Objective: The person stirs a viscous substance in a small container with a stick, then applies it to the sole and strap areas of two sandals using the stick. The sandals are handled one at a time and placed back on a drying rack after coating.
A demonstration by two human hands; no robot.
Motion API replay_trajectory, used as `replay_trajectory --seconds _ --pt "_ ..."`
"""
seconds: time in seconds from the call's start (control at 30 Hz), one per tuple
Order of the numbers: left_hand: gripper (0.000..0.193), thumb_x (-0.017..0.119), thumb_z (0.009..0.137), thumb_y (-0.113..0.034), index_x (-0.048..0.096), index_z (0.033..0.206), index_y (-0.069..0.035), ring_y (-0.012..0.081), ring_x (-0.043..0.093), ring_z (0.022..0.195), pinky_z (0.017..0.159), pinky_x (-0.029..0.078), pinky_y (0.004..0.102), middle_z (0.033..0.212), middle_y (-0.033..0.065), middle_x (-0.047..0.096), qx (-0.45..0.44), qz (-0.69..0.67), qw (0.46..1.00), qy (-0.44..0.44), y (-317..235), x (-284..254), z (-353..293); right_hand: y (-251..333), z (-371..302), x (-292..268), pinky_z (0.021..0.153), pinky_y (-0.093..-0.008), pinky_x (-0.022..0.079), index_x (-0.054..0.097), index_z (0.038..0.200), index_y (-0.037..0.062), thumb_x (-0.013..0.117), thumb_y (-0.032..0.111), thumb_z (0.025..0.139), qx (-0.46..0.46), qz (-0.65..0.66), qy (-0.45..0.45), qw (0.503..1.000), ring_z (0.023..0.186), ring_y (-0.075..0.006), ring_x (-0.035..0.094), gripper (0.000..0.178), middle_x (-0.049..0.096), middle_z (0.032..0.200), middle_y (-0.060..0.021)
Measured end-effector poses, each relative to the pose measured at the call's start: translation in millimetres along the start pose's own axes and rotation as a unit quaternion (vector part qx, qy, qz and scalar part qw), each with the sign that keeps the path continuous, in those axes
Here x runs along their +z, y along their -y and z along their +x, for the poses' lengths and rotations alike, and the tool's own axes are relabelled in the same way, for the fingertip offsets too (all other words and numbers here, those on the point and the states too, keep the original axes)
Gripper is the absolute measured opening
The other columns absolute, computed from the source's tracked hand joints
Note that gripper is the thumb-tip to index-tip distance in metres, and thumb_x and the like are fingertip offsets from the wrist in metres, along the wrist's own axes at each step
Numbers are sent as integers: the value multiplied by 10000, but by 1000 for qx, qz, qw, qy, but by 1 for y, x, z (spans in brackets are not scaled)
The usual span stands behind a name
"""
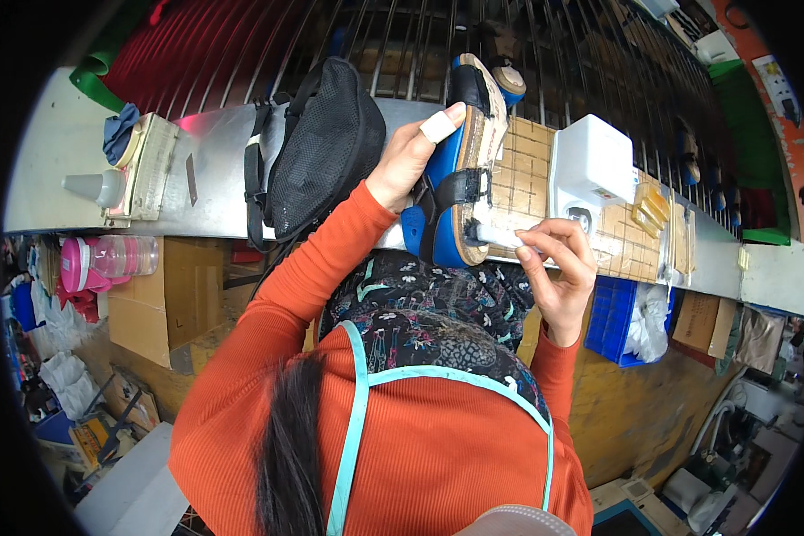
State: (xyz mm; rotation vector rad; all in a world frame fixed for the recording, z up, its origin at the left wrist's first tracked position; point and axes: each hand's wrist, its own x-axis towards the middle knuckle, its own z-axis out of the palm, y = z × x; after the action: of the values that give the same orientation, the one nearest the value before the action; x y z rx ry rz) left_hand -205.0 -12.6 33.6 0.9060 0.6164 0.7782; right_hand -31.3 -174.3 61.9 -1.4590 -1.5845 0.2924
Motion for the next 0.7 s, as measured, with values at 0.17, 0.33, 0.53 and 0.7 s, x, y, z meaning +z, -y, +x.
replay_trajectory --seconds 0.17,0.33,0.53,0.7 --pt "557 524 938 -471 550 1270 -25 138 633 1013 894 501 285 1174 93 641 -53 -52 997 30 0 3 4 1 5 -8 720 -285 392 747 895 78 774 64 711 -22 -17 28 999 705 -140 550 186 629 875 -45" --pt "585 520 933 -505 524 1313 -61 143 609 1068 939 480 301 1229 81 616 -86 -73 991 67 -1 8 5 2 14 -13 698 -302 405 749 899 87 771 64 701 -62 -1 43 997 743 -167 558 201 635 883 -50" --pt "594 541 918 -523 509 1338 -104 161 598 1107 968 473 327 1259 81 603 -153 -147 971 113 -4 15 -9 9 29 -16 696 -299 395 754 906 109 774 89 687 -121 5 79 989 756 -164 549 221 635 874 -40" --pt "613 536 910 -548 518 1332 -103 187 626 1076 924 511 340 1245 94 615 -165 -156 963 145 4 12 -31 15 48 -16 701 -284 369 759 904 138 777 115 685 -182 -16 126 975 747 -147 517 221 643 877 -18"
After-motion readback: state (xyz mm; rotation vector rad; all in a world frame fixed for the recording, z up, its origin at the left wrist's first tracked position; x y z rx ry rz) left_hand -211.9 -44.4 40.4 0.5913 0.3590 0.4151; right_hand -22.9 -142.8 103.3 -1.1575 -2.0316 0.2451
